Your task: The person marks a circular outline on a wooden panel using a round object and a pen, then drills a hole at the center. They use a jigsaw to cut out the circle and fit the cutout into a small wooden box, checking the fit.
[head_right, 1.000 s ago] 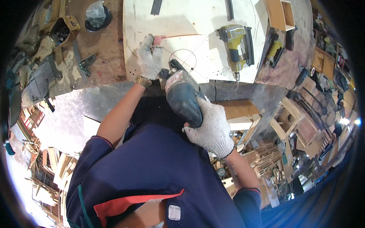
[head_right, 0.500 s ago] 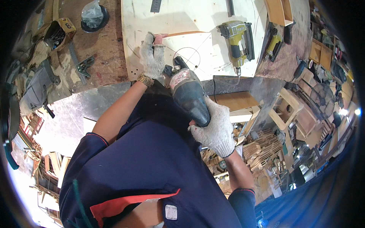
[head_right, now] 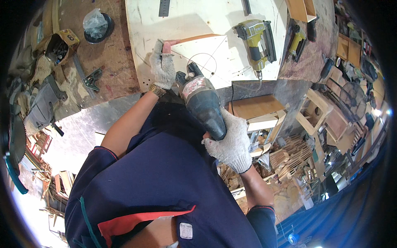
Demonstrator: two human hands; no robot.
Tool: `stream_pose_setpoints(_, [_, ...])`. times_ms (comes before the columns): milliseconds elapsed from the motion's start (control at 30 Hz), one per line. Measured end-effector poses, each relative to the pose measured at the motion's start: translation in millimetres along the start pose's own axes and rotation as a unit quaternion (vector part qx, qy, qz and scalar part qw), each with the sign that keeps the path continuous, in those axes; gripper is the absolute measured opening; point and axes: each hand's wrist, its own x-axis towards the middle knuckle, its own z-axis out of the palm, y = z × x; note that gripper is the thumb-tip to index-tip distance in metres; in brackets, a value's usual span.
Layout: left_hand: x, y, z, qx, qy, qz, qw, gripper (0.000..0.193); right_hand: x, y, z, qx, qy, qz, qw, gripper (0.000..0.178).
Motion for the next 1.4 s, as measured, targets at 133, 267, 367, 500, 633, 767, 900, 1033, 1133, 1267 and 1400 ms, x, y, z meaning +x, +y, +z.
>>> stream_pose_setpoints(133, [1,4,-2,0.017,-0.01,-0.005,1.0,0.037,0,-6,4,0.015,0.02,0.01,1.0,0.04])
stream_pose_setpoints(267, [3,13,-14,0.009,-0.067,-0.067,0.995,0.034,-1,-11,8,0.033,0.031,0.022,0.999,0.039])
stream_pose_setpoints(367, [7,8,-25,-0.004,-0.119,-0.085,0.989,0.036,-3,-11,10,-0.006,0.042,0.012,0.999,0.038])
stream_pose_setpoints(500, [13,14,-30,-0.018,-0.157,-0.119,0.98,0.037,-4,-14,15,0.053,0.042,0.038,0.997,0.036])
stream_pose_setpoints(633, [20,19,-38,-0.022,-0.19,-0.112,0.975,0.04,-6,-16,20,0.071,0.039,0.067,0.994,0.037])
stream_pose_setpoints(767, [22,19,-42,0.007,-0.195,-0.115,0.974,0.041,-7,-14,27,0.047,0.069,0.064,0.995,0.041])
stream_pose_setpoints(900, [16,23,-47,0.005,-0.173,-0.094,0.98,0.041,-4,-22,25,0.078,0.062,0.062,0.993,0.045])
stream_pose_setpoints(1033, [10,24,-57,0.009,-0.161,-0.089,0.983,0.039,1,-20,22,0.053,0.049,0.051,0.996,0.048])
stream_pose_setpoints(1133, [4,29,-65,0.014,-0.147,-0.085,0.985,0.04,9,-22,13,0.03,0.013,0.048,0.998,0.048])
stream_pose_setpoints(1267, [-4,34,-73,0.041,-0.148,-0.068,0.986,0.045,15,-22,5,0.0,0.009,0.01,1.0,0.036])
stream_pose_setpoints(1400, [-13,31,-80,0.023,-0.148,-0.064,0.987,0.048,21,-19,0,-0.051,0.006,-0.027,0.998,0.039])
